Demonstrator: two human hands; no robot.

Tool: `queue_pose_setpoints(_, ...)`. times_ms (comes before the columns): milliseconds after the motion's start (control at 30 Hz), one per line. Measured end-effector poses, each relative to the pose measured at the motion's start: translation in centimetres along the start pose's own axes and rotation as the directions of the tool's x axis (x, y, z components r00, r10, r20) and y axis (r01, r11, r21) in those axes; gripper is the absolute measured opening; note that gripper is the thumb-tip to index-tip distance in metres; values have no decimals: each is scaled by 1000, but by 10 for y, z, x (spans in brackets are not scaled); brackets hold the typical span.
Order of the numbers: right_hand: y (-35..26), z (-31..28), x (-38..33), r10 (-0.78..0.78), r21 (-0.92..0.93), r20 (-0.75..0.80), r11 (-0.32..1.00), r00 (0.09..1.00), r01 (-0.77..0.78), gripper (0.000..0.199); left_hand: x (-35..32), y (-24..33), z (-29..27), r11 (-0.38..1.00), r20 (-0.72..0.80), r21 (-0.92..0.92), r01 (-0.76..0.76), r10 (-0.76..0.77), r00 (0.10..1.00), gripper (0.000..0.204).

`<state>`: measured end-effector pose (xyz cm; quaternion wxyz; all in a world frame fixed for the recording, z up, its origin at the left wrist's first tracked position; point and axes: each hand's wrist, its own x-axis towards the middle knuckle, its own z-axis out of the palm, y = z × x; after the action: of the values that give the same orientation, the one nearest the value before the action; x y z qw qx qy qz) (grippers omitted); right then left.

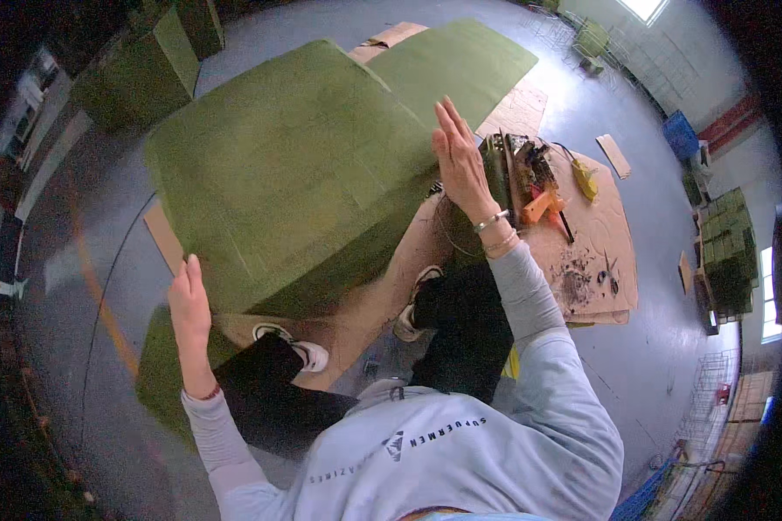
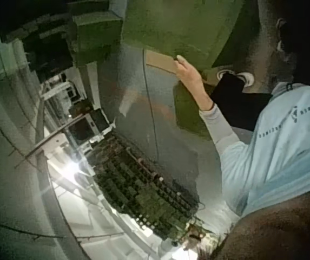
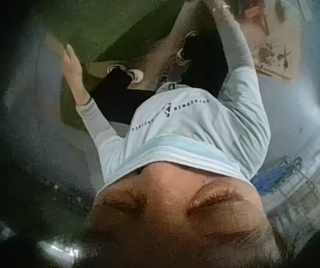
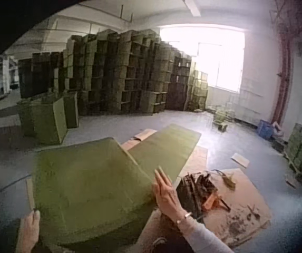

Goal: Applying glue and attaching green foam panels to assemble large decorative cubes.

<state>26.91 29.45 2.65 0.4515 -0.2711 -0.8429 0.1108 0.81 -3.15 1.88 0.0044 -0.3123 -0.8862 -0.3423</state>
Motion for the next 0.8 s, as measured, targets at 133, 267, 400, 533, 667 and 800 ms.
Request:
queue_pose_setpoints(133, -25, 11, -11, -217, -295, 245, 912, 945, 285, 41, 7, 8, -7, 943, -66, 331, -33, 58, 996, 62)
queue_pose_setpoints(267, -19, 11, -24, -188, -299, 249, 918, 950, 260, 47, -9, 37, -17, 807, -33, 307, -505, 539, 842, 77)
queue_pose_setpoints(400, -31, -1, -34, -207, -255, 253, 928, 945, 272, 53, -21, 42, -7, 649, 287, 309, -695, 633, 719, 86)
queue_pose_setpoints(533, -22, -24, -48, -250, -193, 345, 924, 905, 329, 58, -30, 40, -11, 616, 317, 260, -744, 673, 668, 84)
queue_pose_setpoints(667, 27, -49, -75, -21, -148, 61, 989, 998, 30, 48, -32, 11, -12, 662, 263, 314, -680, 628, 732, 76)
queue_pose_setpoints(800, 152, -76, -129, 580, -415, -4, 740, 815, -529, 28, -41, 6, -23, 684, 164, 324, -654, 640, 751, 60)
